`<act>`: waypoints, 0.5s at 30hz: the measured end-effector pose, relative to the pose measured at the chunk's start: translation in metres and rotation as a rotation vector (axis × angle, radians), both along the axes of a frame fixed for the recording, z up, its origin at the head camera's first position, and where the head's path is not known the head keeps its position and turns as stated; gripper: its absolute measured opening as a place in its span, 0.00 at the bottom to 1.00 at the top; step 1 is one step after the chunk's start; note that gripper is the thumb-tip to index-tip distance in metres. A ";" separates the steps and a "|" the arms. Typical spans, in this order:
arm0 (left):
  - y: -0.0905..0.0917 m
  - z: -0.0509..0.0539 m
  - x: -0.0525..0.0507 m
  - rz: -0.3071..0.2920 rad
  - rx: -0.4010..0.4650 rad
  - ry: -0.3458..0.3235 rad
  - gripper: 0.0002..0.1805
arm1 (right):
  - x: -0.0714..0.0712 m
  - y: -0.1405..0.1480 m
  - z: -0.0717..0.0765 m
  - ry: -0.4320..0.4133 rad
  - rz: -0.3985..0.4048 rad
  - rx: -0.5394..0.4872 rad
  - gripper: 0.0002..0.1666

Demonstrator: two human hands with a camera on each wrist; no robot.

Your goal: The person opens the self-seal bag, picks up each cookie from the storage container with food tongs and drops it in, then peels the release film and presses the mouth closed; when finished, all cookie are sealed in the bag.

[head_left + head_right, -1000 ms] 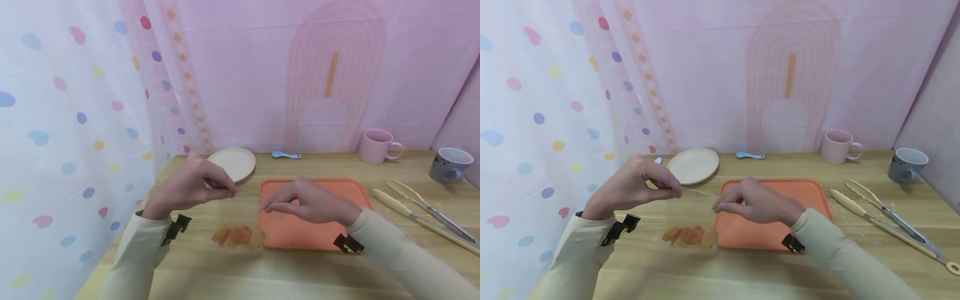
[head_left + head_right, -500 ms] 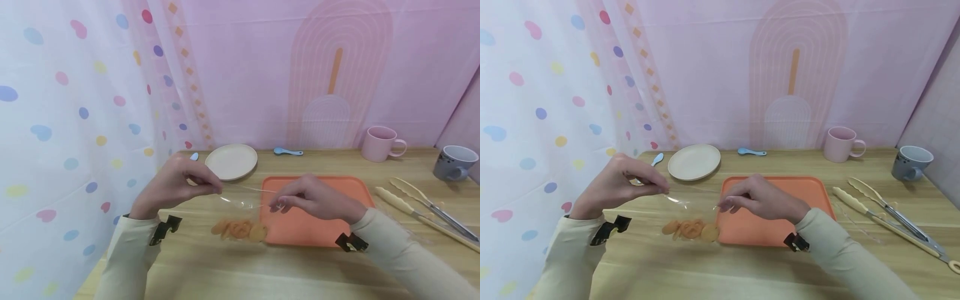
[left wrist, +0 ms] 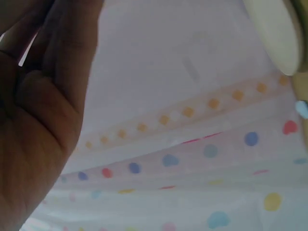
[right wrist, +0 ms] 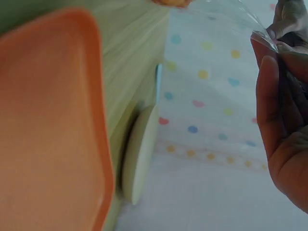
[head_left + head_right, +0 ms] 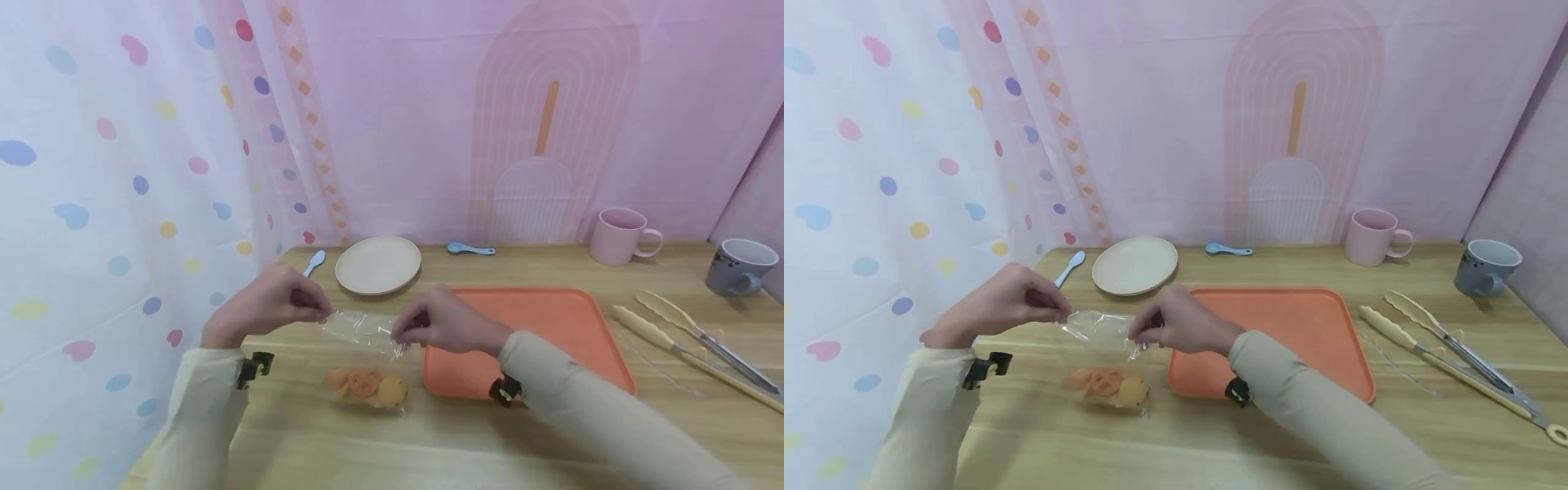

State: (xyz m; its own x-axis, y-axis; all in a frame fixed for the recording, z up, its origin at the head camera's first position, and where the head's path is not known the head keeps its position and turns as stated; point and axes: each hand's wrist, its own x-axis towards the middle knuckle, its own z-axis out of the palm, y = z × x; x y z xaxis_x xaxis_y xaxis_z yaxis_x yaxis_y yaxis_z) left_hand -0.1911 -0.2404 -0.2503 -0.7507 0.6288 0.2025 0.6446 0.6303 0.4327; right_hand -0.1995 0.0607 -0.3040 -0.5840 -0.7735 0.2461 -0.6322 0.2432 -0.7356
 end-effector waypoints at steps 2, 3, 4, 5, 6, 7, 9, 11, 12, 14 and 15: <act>0.001 -0.009 -0.015 0.041 -0.047 0.001 0.06 | -0.012 -0.005 -0.004 -0.020 -0.060 0.039 0.05; 0.002 -0.014 -0.023 0.066 -0.072 0.018 0.06 | -0.018 -0.007 -0.006 -0.021 -0.089 0.065 0.06; 0.003 -0.019 -0.030 0.082 -0.085 0.032 0.05 | -0.024 -0.009 -0.008 -0.023 -0.118 0.097 0.06; 0.004 -0.024 -0.038 0.099 -0.096 0.040 0.05 | -0.030 -0.011 -0.011 -0.014 -0.140 0.126 0.06; 0.005 -0.029 -0.045 0.114 -0.105 0.044 0.05 | -0.036 -0.013 -0.013 0.000 -0.161 0.159 0.06; 0.006 -0.035 -0.052 0.125 -0.120 0.050 0.04 | -0.041 -0.015 -0.016 0.012 -0.177 0.192 0.05; 0.009 -0.046 -0.065 0.137 -0.138 0.036 0.03 | -0.050 -0.020 -0.021 0.046 -0.206 0.258 0.05; 0.011 -0.057 -0.076 0.135 -0.166 0.017 0.02 | -0.059 -0.024 -0.027 0.082 -0.217 0.307 0.06; 0.013 -0.063 -0.079 0.134 -0.188 0.002 0.03 | -0.062 -0.026 -0.030 0.092 -0.223 0.327 0.06; 0.015 -0.072 -0.084 0.136 -0.244 -0.025 0.04 | -0.067 -0.028 -0.036 0.117 -0.232 0.355 0.08; 0.016 -0.076 -0.085 0.140 -0.288 -0.037 0.05 | -0.069 -0.029 -0.039 0.132 -0.235 0.366 0.08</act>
